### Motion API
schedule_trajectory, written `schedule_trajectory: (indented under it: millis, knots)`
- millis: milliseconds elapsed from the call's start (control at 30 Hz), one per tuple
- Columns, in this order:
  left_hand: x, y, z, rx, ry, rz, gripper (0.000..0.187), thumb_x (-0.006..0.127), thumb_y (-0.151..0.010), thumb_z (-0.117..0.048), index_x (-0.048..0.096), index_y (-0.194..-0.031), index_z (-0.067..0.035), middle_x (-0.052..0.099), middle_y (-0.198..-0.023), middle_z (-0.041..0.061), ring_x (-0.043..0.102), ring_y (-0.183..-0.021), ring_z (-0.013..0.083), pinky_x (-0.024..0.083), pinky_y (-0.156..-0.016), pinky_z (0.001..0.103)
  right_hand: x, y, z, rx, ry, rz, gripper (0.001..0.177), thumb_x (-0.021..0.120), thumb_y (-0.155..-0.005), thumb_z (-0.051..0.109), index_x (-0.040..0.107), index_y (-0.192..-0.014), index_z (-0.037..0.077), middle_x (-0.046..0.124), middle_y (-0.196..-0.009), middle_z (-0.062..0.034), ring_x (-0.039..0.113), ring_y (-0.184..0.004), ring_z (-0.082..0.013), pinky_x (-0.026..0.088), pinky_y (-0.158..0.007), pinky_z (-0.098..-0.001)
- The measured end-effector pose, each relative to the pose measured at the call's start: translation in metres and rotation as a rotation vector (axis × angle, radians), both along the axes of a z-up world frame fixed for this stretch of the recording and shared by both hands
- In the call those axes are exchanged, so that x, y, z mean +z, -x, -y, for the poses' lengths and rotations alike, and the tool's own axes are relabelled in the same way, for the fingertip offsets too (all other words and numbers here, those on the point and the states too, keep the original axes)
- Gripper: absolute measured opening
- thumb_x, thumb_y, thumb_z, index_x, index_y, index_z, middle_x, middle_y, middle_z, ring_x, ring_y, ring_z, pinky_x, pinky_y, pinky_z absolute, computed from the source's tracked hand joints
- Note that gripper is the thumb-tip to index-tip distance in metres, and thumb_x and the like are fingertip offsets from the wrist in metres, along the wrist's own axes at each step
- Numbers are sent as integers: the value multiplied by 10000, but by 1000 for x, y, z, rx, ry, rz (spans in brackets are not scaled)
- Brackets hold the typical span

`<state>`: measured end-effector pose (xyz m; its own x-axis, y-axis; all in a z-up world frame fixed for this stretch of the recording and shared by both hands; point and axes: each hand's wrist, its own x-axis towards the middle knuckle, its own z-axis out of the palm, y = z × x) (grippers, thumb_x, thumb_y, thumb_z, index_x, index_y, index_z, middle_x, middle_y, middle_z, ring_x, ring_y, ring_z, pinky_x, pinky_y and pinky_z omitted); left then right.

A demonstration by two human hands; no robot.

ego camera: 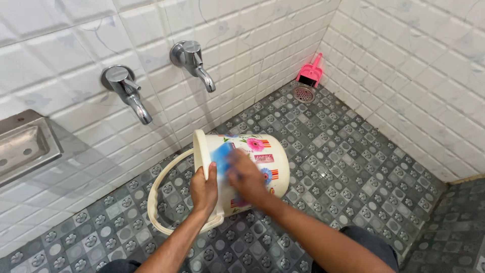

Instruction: The person picks up a blue cloth and a red cup, then fills a white bucket with water from a wall tap. They scrub the inside and outside of the bucket with the cloth, rinse it under the tap, and wring out the cloth.

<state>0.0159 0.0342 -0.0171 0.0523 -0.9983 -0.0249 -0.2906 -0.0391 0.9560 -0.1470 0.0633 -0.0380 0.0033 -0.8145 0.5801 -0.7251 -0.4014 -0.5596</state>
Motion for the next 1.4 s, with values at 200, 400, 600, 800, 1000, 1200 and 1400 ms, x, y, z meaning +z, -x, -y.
schedule_trajectory:
  millis: [200, 400, 600, 800, 1000, 1200, 1400]
  knots:
    - [-4, -6, 16, 27, -58, -16, 454, 599, -975, -438, 725, -923, -5, 739, -723, 137, 694, -643, 207, 533, -638, 390, -36, 68, 15, -347, -184, 172, 312, 567, -947, 195, 660, -1214, 65, 679, -1258, -164, 666, -1151, -327, 520, -1018, -389]
    - [3, -10, 19, 19, -64, 58, 403, 641, -960, -392, 737, -952, -1, 741, -739, 164, 700, -641, 253, 532, -654, 409, -124, 135, 18, -889, -536, 884, 468, 510, -985, 363, 721, -1094, -40, 744, -1050, -199, 694, -1020, -367, 516, -919, -461]
    - [7, -6, 19, -58, -86, 152, 318, 733, -848, -320, 753, -974, -29, 770, -817, 149, 745, -715, 245, 562, -677, 395, -38, 72, 15, -385, -157, 68, 357, 603, -982, 292, 674, -1195, 15, 622, -1325, -192, 586, -1231, -368, 467, -1052, -461]
    - [8, -12, 12, -196, -69, 98, 301, 721, -879, -293, 740, -988, -13, 783, -822, 152, 759, -727, 223, 570, -682, 371, -7, 59, 5, -193, -145, -41, 317, 571, -943, 225, 681, -1185, 52, 654, -1330, -168, 631, -1180, -365, 482, -1026, -442]
    - [13, -13, 1, -196, -117, 65, 278, 710, -898, -261, 745, -1027, -18, 794, -853, 142, 751, -746, 207, 568, -699, 355, -115, 181, 40, -587, -563, 806, 402, 553, -987, 320, 653, -1234, 19, 733, -933, -108, 681, -853, -272, 549, -806, -429]
    - [5, -23, 5, -213, -77, -15, 267, 698, -899, -242, 745, -1040, -21, 803, -887, 111, 752, -781, 175, 574, -717, 335, -87, 150, 24, -556, -628, 454, 462, 545, -1013, 375, 694, -1230, -4, 698, -1096, -199, 691, -1011, -384, 508, -902, -495]
    - [9, -16, 5, -254, -115, 78, 249, 704, -908, -224, 742, -1033, -11, 788, -856, 127, 744, -756, 199, 572, -714, 357, -16, 80, 6, -211, -256, -116, 459, 605, -935, 307, 662, -1289, 19, 619, -1378, -219, 574, -1275, -402, 437, -1068, -447]
